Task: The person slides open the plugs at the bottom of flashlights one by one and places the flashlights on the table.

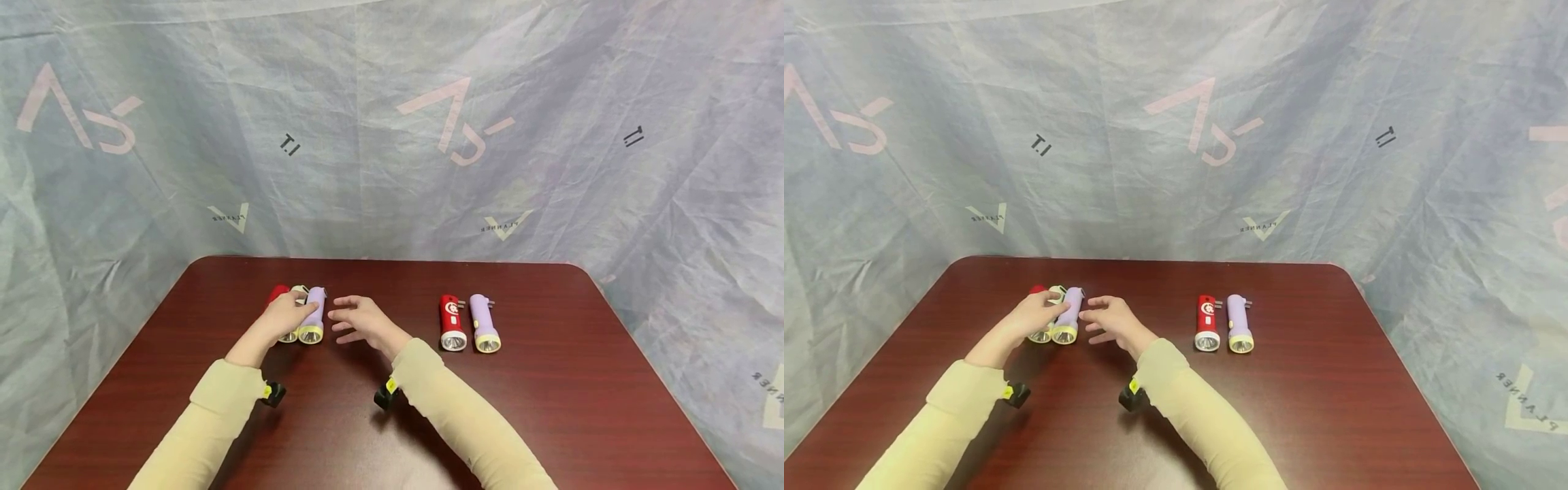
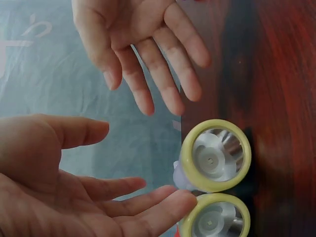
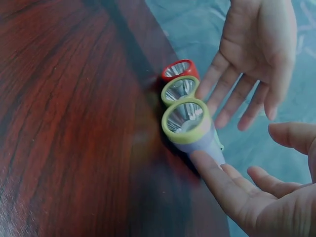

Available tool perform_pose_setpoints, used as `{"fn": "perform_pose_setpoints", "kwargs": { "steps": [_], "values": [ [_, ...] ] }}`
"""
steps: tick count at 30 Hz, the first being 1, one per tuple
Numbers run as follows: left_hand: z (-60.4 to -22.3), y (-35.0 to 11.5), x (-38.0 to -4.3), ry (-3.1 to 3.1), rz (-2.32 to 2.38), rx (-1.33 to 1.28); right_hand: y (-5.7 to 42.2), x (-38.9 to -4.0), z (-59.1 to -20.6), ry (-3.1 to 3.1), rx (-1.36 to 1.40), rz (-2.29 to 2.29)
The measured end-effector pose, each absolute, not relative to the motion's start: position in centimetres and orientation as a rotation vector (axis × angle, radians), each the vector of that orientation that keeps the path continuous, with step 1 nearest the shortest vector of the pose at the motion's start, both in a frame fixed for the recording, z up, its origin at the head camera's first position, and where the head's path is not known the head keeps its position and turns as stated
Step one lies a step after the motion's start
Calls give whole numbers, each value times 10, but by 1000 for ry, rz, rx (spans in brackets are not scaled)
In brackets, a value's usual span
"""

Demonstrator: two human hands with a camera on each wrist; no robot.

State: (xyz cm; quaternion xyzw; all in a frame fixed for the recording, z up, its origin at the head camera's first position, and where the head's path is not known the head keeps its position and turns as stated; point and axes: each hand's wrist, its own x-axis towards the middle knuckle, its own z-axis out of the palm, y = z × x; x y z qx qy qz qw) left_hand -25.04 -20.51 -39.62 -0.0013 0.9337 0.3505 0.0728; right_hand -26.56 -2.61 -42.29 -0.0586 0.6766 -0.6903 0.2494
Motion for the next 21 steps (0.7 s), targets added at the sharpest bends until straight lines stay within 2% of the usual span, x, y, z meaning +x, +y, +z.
{"fn": "perform_pose_setpoints", "kwargs": {
  "steps": [9, 21],
  "values": [
    [-407, -193, -257, 2827, 920, -2, -37, -268, -437, 1870, -140, -1846],
    [-421, -185, -257, 2837, 977, -67, -38, -269, -444, 1962, -94, -1798]
  ]
}}
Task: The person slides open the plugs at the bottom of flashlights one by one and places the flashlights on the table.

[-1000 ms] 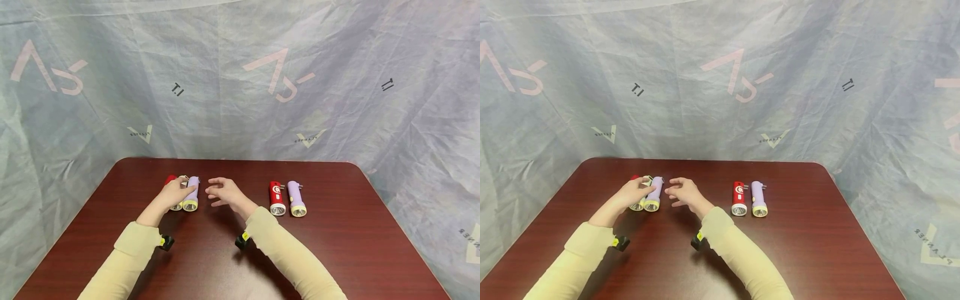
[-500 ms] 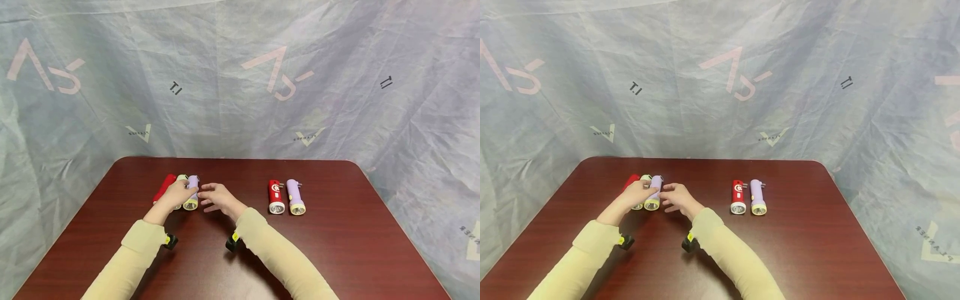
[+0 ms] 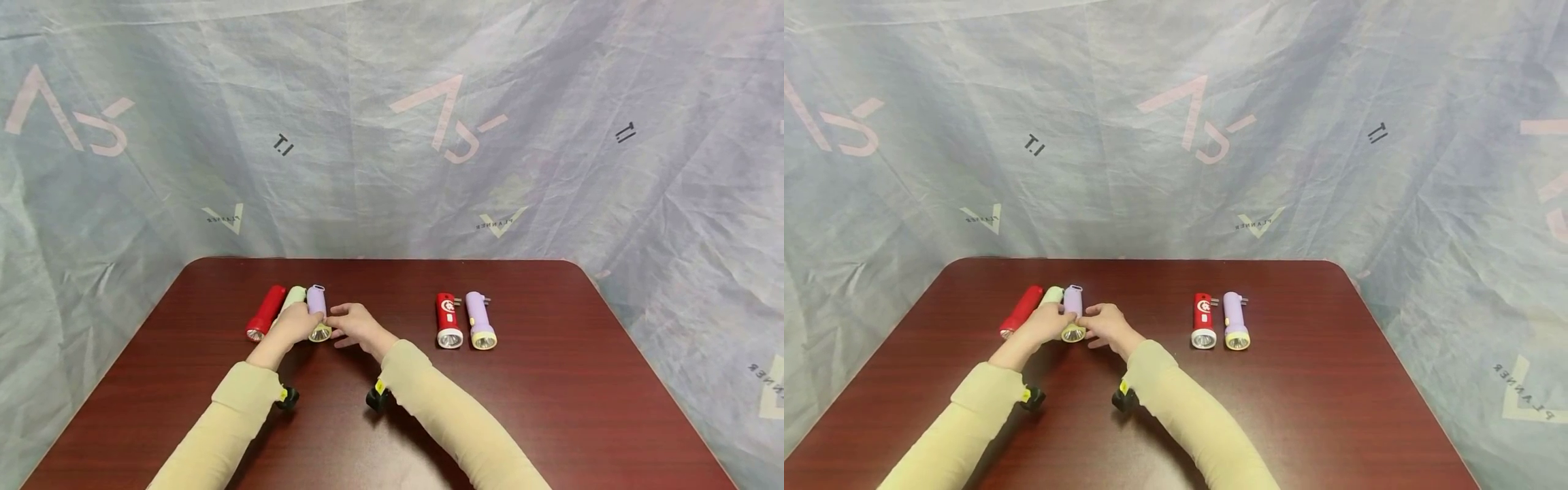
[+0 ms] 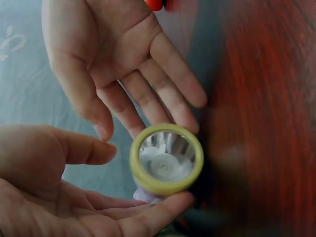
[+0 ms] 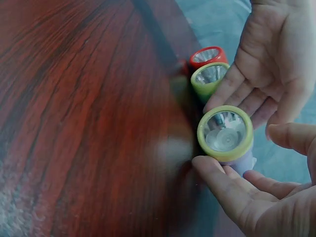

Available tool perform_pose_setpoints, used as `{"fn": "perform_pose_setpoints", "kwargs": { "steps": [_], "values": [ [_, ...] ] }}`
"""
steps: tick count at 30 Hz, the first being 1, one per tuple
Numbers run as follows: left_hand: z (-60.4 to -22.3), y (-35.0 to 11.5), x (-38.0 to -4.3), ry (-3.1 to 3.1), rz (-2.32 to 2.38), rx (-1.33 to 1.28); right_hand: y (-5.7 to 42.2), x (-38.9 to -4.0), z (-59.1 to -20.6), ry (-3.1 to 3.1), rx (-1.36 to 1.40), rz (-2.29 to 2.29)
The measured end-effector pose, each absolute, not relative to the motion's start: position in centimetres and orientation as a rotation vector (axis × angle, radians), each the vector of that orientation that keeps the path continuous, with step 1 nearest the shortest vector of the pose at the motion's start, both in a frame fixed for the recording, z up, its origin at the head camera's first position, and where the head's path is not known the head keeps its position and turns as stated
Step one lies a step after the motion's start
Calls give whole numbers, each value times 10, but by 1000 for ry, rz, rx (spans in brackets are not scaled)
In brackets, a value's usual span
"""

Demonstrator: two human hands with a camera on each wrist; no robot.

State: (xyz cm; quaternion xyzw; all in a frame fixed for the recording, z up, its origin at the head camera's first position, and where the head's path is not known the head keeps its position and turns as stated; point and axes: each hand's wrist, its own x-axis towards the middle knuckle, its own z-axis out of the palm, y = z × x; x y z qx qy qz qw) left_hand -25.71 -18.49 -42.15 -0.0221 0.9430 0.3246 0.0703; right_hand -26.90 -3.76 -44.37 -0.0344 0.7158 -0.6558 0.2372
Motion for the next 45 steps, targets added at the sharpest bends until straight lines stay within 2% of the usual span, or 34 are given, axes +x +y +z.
{"fn": "perform_pose_setpoints", "kwargs": {
  "steps": [8, 18, 45],
  "values": [
    [-430, -184, -258, 2858, 1015, -106, -38, -267, -446, 2049, -75, -1745],
    [-436, -184, -258, 2545, 1443, -156, -30, -268, -450, 2024, -95, -1744],
    [-429, -177, -252, 2512, 1550, -135, -14, -270, -447, 1930, -131, -1812]
  ]
}}
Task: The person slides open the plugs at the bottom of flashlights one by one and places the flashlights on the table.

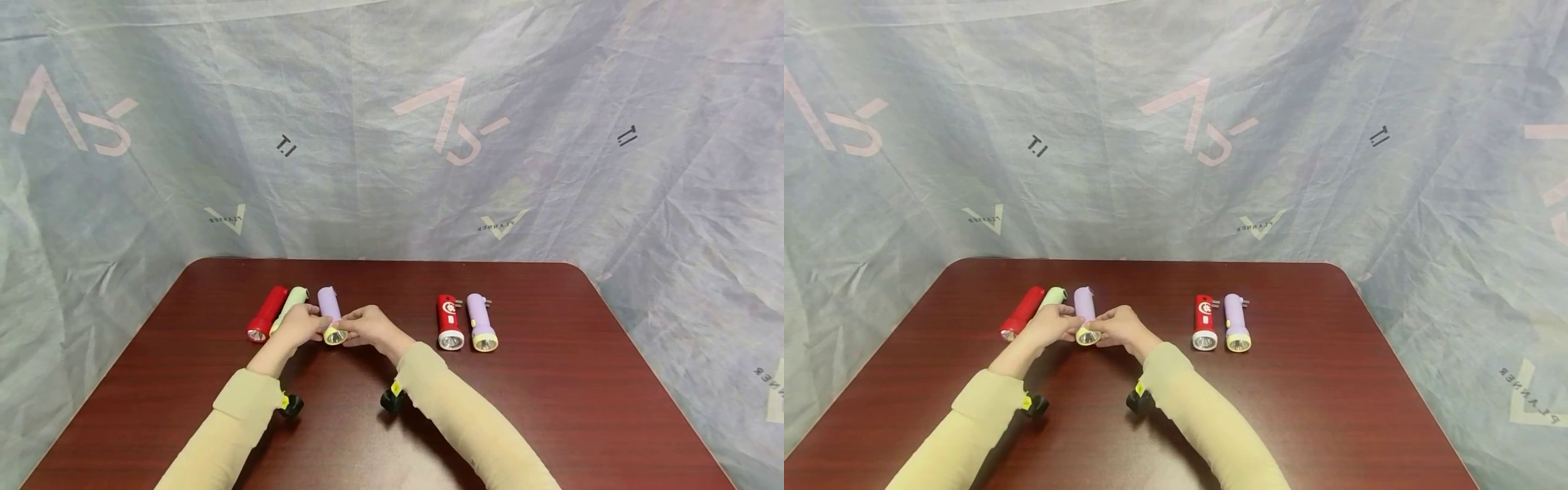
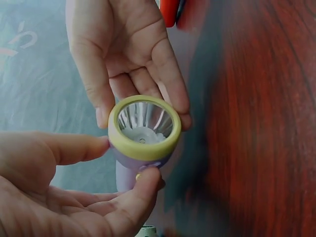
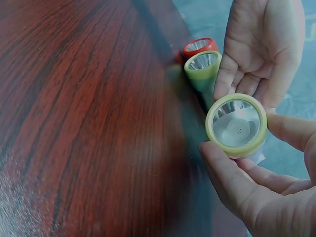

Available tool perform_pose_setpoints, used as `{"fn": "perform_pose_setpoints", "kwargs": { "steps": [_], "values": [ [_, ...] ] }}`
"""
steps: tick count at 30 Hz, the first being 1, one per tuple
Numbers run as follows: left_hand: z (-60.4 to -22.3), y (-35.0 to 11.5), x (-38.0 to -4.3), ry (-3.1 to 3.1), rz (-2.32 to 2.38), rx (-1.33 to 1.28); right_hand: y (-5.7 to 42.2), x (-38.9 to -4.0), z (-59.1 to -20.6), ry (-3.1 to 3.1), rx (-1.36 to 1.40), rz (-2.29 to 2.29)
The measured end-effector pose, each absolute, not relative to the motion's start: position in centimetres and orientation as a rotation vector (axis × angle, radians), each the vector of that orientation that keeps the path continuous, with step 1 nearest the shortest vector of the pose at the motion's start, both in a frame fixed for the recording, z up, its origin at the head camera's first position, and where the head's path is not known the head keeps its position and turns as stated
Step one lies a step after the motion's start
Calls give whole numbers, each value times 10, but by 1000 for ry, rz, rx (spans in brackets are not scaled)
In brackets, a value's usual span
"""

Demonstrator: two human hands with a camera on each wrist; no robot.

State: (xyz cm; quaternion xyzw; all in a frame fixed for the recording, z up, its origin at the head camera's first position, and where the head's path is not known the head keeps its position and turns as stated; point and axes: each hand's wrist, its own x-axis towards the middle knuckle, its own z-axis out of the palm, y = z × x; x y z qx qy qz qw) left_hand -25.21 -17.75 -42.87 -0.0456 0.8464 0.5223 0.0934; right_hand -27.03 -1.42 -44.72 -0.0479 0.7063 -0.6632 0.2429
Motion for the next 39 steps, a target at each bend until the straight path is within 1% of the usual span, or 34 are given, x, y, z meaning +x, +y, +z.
{"fn": "perform_pose_setpoints", "kwargs": {
  "steps": [11, 24, 30, 39],
  "values": [
    [-427, -175, -249, 2485, 1647, -105, -6, -266, -437, 1870, -145, -1856],
    [-435, -177, -260, 2306, 1871, -147, 1, -261, -427, 1855, -156, -1880],
    [-435, -175, -259, 2261, 1947, -175, 3, -260, -427, 1875, -176, -1867],
    [-437, -173, -260, 2228, 2006, -135, 10, -261, -430, 1873, -192, -1823]
  ]
}}
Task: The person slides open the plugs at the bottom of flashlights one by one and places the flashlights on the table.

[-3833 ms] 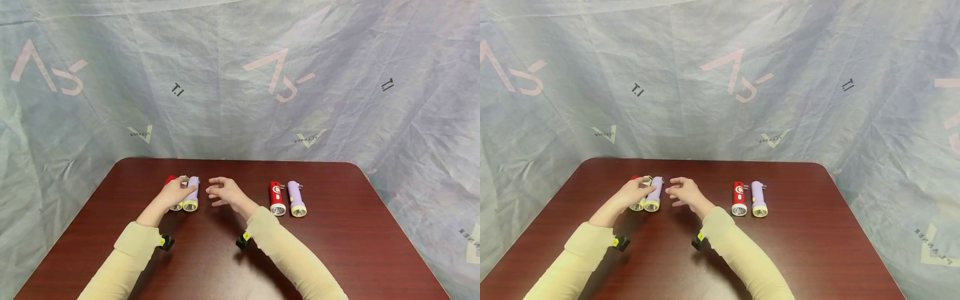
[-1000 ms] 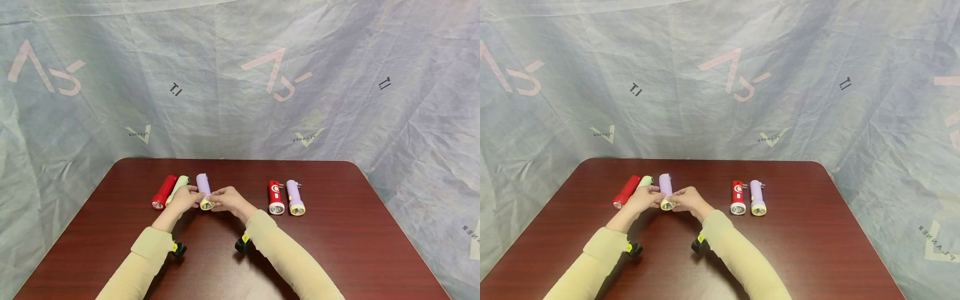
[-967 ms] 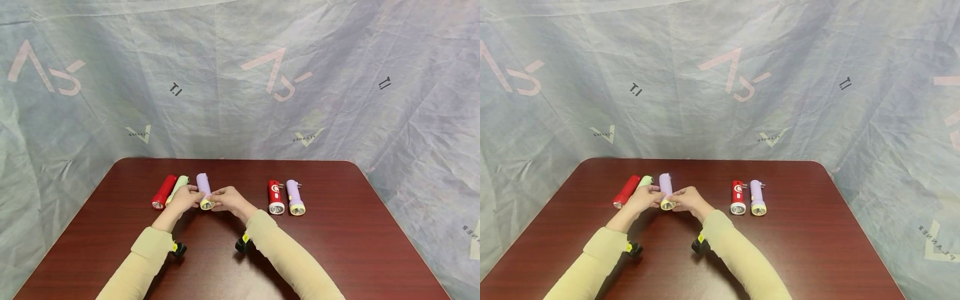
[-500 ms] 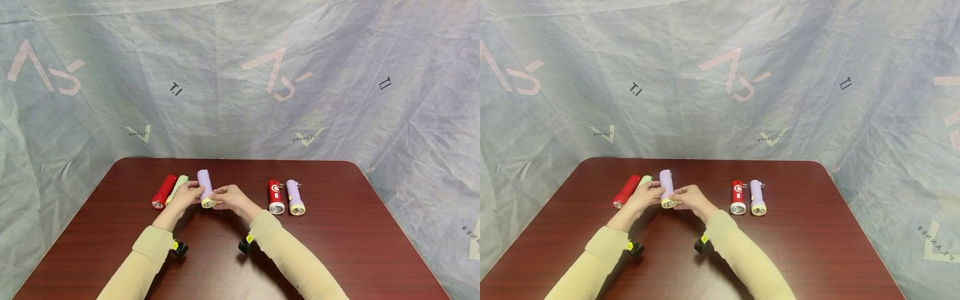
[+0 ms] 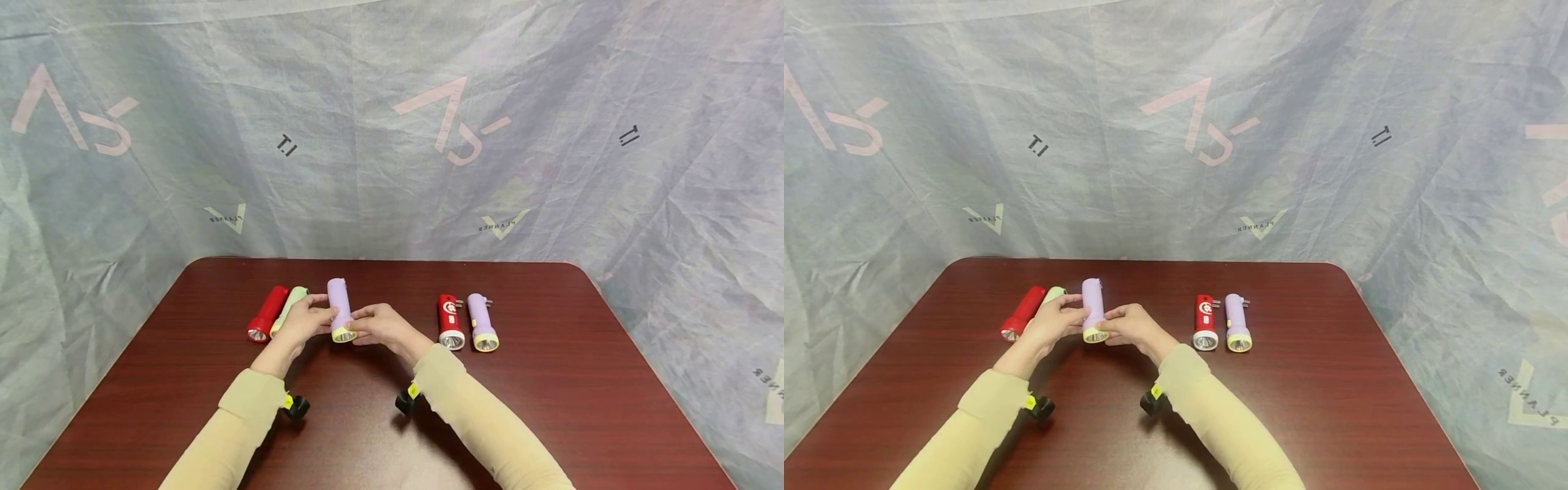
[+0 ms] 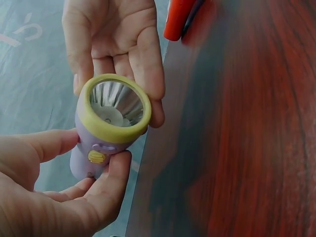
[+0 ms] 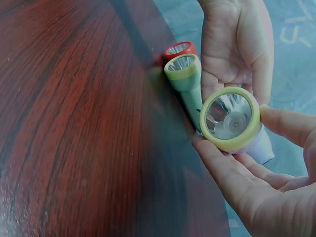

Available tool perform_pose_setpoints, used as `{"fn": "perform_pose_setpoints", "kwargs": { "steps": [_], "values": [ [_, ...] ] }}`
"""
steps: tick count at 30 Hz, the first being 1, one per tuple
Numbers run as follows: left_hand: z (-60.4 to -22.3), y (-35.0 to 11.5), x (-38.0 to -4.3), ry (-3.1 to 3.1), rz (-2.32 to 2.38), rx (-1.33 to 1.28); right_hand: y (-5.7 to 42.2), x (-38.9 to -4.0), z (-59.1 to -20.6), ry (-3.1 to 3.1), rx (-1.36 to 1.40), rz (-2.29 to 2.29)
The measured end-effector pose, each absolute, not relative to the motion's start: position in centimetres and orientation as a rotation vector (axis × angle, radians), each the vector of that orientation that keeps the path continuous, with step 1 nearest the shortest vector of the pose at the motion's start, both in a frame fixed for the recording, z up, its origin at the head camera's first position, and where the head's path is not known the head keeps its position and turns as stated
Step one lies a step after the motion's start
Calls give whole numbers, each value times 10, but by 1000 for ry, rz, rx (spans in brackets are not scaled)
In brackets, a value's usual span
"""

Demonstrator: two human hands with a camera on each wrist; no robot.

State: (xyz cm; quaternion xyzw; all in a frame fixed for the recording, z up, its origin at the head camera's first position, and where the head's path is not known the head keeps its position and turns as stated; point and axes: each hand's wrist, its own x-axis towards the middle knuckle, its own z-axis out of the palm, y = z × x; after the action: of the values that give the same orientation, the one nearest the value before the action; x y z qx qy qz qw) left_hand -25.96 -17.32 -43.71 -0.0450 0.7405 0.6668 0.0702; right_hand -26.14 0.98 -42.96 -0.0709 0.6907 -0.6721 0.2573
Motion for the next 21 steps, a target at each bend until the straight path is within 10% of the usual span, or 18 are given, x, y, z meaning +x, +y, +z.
{"fn": "perform_pose_setpoints", "kwargs": {
  "steps": [21],
  "values": [
    [-428, -158, -252, 2235, 1979, -18, 29, -267, -427, 1867, -184, -1836]
  ]
}}
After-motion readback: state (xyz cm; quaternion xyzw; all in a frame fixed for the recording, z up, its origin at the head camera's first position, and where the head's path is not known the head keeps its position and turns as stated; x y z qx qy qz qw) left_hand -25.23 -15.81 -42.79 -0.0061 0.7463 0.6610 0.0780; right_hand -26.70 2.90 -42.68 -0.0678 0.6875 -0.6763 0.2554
